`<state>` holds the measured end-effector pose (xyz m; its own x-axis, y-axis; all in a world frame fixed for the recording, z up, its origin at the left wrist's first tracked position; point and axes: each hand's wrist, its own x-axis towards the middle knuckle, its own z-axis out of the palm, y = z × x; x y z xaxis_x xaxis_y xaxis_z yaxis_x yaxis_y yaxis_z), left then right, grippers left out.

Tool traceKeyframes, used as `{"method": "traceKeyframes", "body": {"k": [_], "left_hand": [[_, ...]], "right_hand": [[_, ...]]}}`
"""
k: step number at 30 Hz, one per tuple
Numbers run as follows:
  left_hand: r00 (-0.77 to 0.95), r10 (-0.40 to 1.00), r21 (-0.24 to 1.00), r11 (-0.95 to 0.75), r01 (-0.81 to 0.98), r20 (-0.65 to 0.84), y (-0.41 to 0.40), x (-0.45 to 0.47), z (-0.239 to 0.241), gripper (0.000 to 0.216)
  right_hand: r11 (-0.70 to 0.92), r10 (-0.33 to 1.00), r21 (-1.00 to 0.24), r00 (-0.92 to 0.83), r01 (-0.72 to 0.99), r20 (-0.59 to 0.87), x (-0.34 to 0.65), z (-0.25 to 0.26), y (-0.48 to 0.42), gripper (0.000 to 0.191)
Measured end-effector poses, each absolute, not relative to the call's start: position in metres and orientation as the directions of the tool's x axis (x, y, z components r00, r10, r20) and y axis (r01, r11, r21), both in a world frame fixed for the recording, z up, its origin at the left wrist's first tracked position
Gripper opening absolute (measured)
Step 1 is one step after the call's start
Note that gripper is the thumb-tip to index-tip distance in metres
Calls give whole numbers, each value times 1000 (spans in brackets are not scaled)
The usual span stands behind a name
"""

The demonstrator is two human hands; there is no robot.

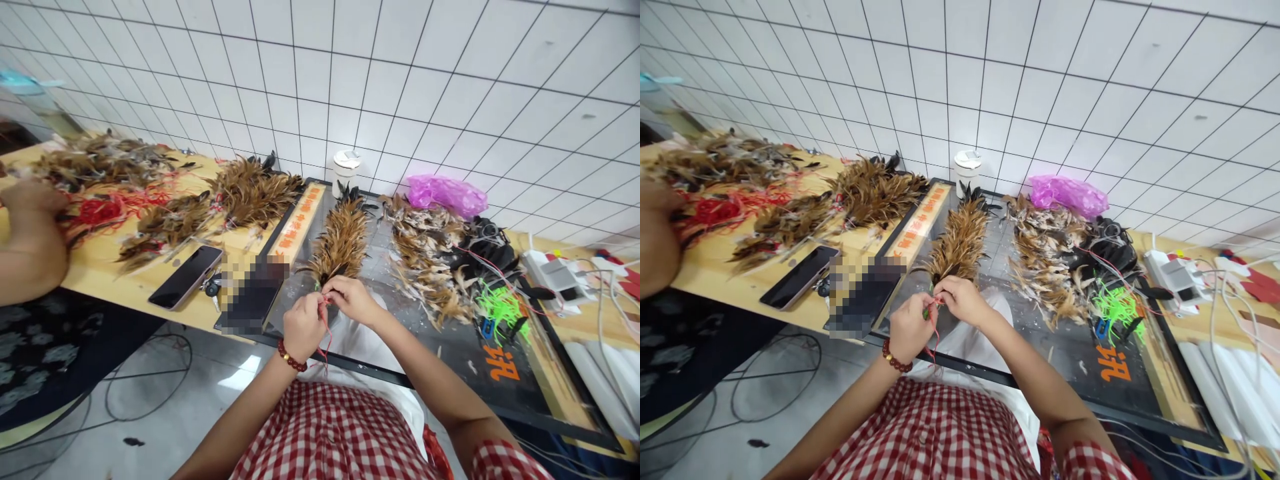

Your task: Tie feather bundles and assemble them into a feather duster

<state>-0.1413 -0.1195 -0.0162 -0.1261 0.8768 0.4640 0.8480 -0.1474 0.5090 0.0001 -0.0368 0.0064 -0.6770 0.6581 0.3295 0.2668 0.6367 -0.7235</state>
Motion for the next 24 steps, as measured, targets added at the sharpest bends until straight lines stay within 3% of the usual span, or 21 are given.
{"method": "traceKeyframes", "body": {"k": [8,13,19,24], "left_hand": [[-126,876,532,-163,831,465,-107,-149,-18,7],[-63,862,418,-179,891,502,-101,-147,-16,8],[13,840,346,-238,908,543,-98,-149,-18,13],[69,835,367,-313,876,546,-100,-153,-19,13]], "right_hand": [[621,670,-732,-674,280,311,-7,1,-26,28],[663,634,-691,-706,288,315,-11,-3,-20,35],[647,618,-708,-739,283,269,-10,-5,-8,30],[660,586,-699,-771,275,250,-5,-1,-3,25]]}}
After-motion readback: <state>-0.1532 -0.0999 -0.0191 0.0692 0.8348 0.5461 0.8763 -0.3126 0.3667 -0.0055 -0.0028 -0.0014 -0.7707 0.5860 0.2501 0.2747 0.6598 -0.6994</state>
